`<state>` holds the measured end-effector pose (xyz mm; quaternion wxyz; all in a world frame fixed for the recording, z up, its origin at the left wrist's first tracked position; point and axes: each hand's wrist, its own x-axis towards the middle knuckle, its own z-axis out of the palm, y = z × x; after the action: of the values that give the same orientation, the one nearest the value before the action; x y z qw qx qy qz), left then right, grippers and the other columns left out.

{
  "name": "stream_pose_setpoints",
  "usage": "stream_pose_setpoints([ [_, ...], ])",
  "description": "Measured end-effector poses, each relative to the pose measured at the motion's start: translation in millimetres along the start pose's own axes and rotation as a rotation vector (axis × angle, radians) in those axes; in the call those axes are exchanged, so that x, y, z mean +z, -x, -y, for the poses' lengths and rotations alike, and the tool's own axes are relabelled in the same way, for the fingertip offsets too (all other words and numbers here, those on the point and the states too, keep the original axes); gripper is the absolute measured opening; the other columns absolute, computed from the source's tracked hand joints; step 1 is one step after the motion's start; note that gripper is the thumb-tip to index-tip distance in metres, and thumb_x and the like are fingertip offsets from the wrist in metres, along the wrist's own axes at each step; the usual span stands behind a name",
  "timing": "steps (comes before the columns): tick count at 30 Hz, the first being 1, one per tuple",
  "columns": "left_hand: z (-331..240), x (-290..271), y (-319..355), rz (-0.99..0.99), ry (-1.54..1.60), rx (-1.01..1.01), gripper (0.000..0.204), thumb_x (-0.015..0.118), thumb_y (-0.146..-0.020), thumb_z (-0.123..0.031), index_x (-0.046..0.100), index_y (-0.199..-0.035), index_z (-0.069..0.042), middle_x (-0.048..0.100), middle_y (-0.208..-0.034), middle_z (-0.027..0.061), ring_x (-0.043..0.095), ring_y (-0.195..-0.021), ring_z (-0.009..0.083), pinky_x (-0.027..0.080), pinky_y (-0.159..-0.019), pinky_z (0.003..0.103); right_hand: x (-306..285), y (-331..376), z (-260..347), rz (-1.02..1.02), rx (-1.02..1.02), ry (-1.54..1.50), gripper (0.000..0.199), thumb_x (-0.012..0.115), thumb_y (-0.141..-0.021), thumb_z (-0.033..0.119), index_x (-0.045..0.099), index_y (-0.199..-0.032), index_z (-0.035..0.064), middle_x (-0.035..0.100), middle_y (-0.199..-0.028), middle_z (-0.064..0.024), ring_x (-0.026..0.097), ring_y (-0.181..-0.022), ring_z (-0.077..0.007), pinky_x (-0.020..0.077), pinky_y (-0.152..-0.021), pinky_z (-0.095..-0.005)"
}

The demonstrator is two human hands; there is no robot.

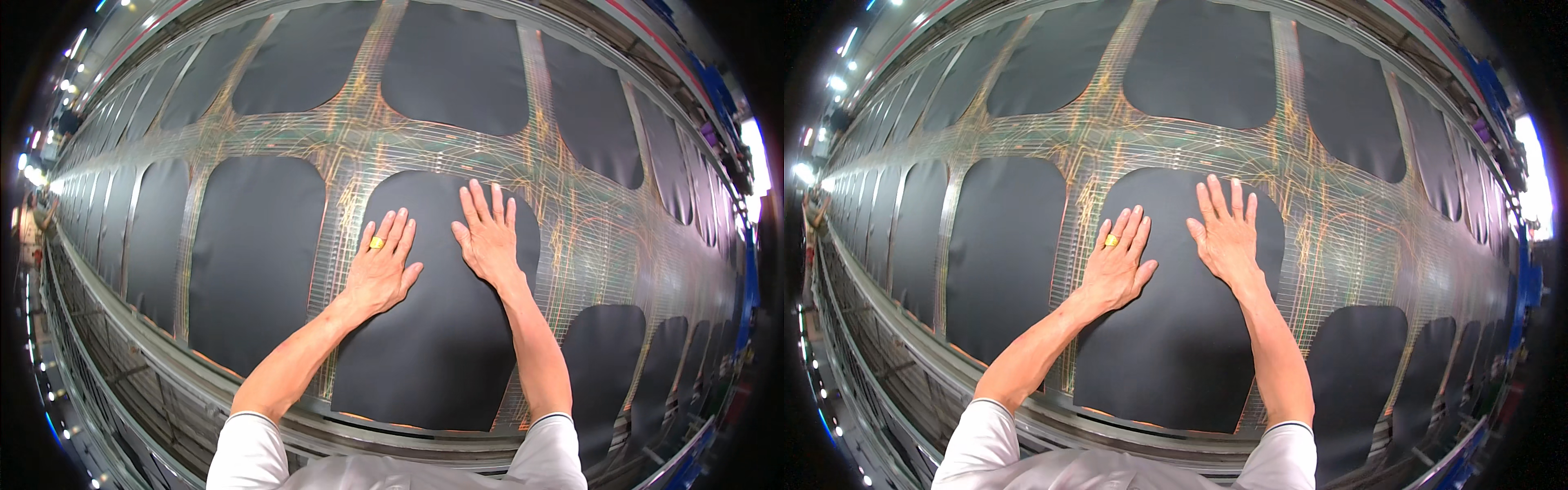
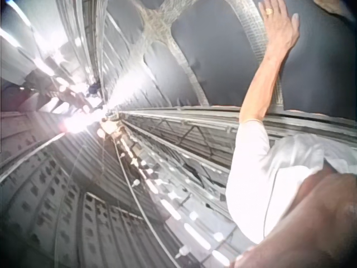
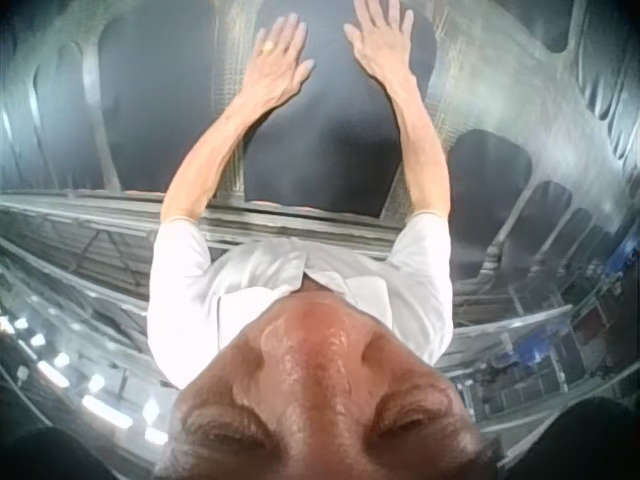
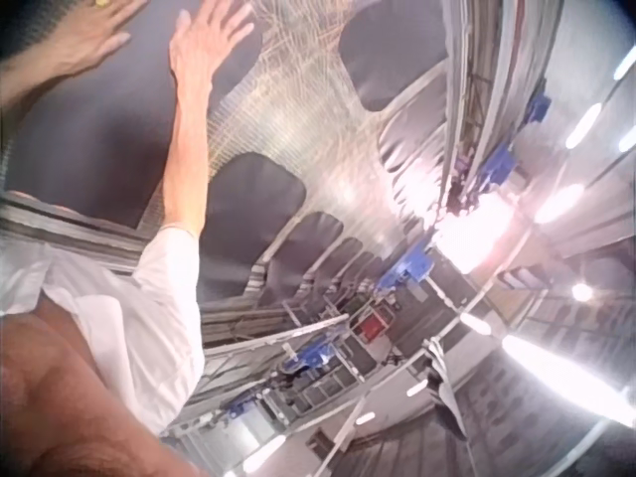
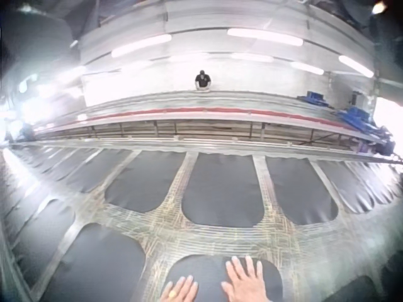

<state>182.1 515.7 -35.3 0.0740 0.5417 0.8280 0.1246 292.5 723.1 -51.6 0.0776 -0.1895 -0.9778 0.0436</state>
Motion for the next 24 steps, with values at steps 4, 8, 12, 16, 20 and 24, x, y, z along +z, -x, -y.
stream_pose_setpoints([
  [4,-2.8,14.7,21.3,-0.092,0.178,-0.011,0.077,0.061,-0.089,-0.038,0.031,-0.149,0.000,0.026,-0.158,0.0216,0.022,-0.147,0.0389,0.018,-0.120,0.051,-19.0,17.3,11.3,0.063,0.037,0.030,0.060,0.052,-0.096,0.037,0.040,-0.150,0.0141,0.032,-0.159,-0.0061,0.020,-0.149,-0.0322,0.0143,-0.119,-0.0514],
  [8,-16.8,12.6,0.5,-0.060,-0.008,-0.140,0.069,0.050,-0.096,-0.037,0.028,-0.152,-0.003,0.022,-0.160,0.0201,0.016,-0.149,0.0396,0.014,-0.120,0.055,4.7,9.5,11.0,0.000,0.058,0.004,0.059,0.047,-0.099,0.037,0.037,-0.152,0.0131,0.027,-0.161,-0.0061,0.019,-0.149,-0.0331,0.0125,-0.119,-0.0535],
  [12,-1.0,23.3,-5.6,-0.231,0.043,-0.041,0.066,0.043,-0.099,-0.042,0.030,-0.153,-0.005,0.023,-0.160,0.0188,0.015,-0.150,0.0397,0.013,-0.118,0.060,9.4,3.9,58.4,0.062,0.148,0.015,0.059,0.043,-0.101,0.040,0.036,-0.153,0.0137,0.027,-0.162,-0.0065,0.019,-0.149,-0.0336,0.0112,-0.119,-0.0546],
  [16,1.9,-6.8,-28.4,-0.225,-0.038,-0.150,0.061,0.046,-0.094,-0.039,0.041,-0.147,-0.009,0.034,-0.156,0.0172,0.027,-0.145,0.0394,0.015,-0.116,0.062,15.1,-23.2,58.6,-0.104,-0.005,0.071,0.063,0.048,-0.095,0.047,0.040,-0.150,0.0183,0.033,-0.158,-0.0082,0.025,-0.146,-0.0343,0.0144,-0.118,-0.0544],
  [20,8.6,12.5,-27.8,-0.242,-0.066,-0.121,0.060,0.048,-0.095,-0.036,0.039,-0.149,-0.011,0.030,-0.158,0.0164,0.021,-0.146,0.0429,0.012,-0.115,0.066,27.4,-19.6,65.0,-0.239,0.111,-0.018,0.072,0.058,-0.086,0.047,0.039,-0.150,0.0200,0.031,-0.159,-0.0093,0.024,-0.145,-0.0420,0.0176,-0.114,-0.0639],
  [24,-54.9,5.0,-42.8,0.058,-0.146,-0.028,0.068,0.046,-0.098,-0.041,0.027,-0.155,-0.008,0.015,-0.164,0.0151,0.006,-0.150,0.0423,0.004,-0.116,0.066,13.6,-0.4,21.1,-0.179,0.437,-0.129,0.064,0.043,-0.099,0.049,0.036,-0.152,0.0147,0.025,-0.161,-0.0115,0.013,-0.148,-0.0443,0.0098,-0.116,-0.0641],
])
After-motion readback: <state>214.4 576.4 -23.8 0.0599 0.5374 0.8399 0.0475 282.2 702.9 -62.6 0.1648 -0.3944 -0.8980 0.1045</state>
